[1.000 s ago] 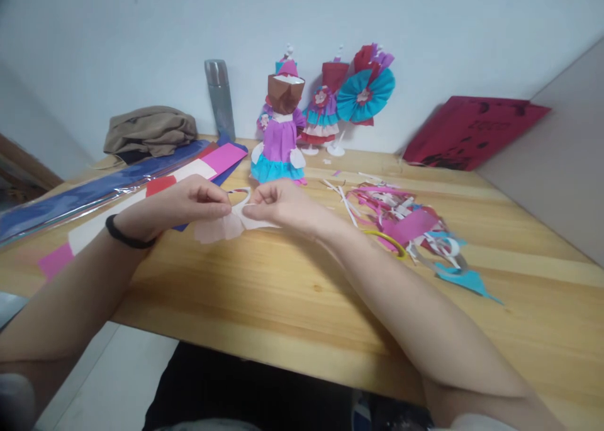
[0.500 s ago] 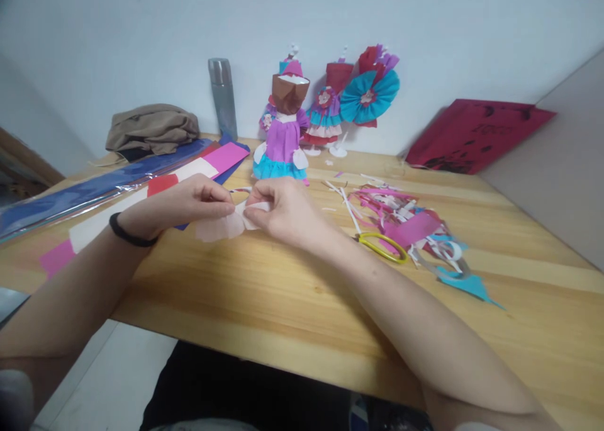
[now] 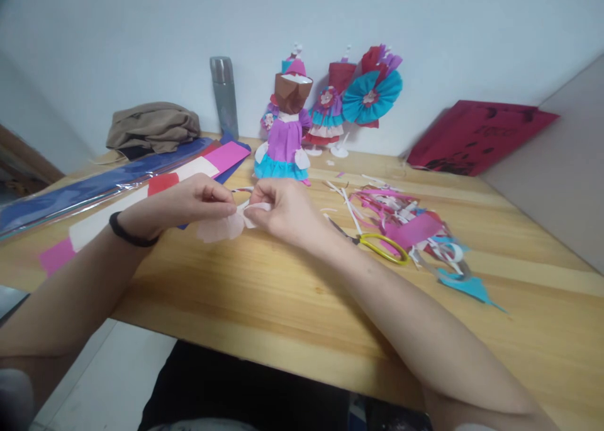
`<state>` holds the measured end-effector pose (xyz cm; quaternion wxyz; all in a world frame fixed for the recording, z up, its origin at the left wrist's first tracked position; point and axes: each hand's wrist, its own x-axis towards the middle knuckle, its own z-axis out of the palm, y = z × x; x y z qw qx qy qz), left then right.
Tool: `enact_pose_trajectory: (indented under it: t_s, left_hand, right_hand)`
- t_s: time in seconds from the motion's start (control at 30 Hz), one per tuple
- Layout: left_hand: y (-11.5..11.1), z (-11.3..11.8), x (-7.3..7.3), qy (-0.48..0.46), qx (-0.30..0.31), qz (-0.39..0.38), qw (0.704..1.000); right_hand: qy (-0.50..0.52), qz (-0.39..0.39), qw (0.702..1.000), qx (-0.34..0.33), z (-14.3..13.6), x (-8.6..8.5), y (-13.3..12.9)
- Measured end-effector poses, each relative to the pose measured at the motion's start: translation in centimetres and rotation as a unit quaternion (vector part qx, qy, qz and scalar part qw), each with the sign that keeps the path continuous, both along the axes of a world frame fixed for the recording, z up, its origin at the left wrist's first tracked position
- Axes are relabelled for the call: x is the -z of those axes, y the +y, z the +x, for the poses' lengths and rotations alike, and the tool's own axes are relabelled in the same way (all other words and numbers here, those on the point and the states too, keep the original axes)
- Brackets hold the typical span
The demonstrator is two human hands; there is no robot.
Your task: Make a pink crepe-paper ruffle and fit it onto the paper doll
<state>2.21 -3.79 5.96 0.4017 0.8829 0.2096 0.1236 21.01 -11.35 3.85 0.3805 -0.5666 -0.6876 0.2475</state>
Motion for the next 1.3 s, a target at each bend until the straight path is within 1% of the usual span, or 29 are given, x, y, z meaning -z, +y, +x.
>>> enact_pose_trajectory:
  t_s: [0.23,0.4,0.53,0.67,0.77,0.87,0.93,1.03,1.1,1.17,1.3]
  left_hand:
    - [0.1,0.0,0.2,0.001,0.015,0.019,1.000]
    - [0.3,0.0,0.5,0.002,0.029,0.042,0.999]
    - [0.3,0.1,0.5,0.009,0.045,0.072,0.996]
    - [0.4,0.0,0.5,0.006,0.047,0.086,0.995]
    - [0.4,0.0,0.6,0.008,0.052,0.083,0.995]
    - [0.4,0.1,0.7,0.012,0.055,0.080,0.995]
    - [0.3,0.2,0.7,0.018,0.057,0.080,0.995]
    - [0.4,0.2,0.7,0.022,0.056,0.061,0.996]
    - [0.4,0.1,0.5,0.012,0.052,0.031,0.998]
    - [0.5,-0.1,0.4,0.001,0.043,-0.007,0.999]
    - [0.6,-0.4,0.3,-0.022,0.022,-0.079,0.996]
  right_hand:
    - [0.042,-0.038,0.998,0.003,0.0,-0.1,0.3]
    - [0.123,-0.091,0.988,-0.016,-0.1,0.1,0.4]
    - [0.177,-0.109,0.978,-0.018,-0.2,0.6,0.5]
    - [0.175,-0.082,0.981,-0.020,-0.2,0.8,0.5]
    - [0.164,-0.049,0.984,-0.050,-0.1,0.8,0.4]
    - [0.141,-0.063,0.983,-0.098,-0.1,0.9,0.4]
    - [0.145,-0.083,0.980,-0.111,-0.2,0.9,0.4]
    - [0.172,-0.104,0.973,-0.112,-0.1,1.0,0.5]
    - [0.185,-0.107,0.970,-0.113,0.2,0.9,0.6]
    - [0.204,-0.093,0.968,-0.113,0.7,0.7,0.7]
    - [0.230,-0.039,0.966,-0.110,1.5,0.2,0.6]
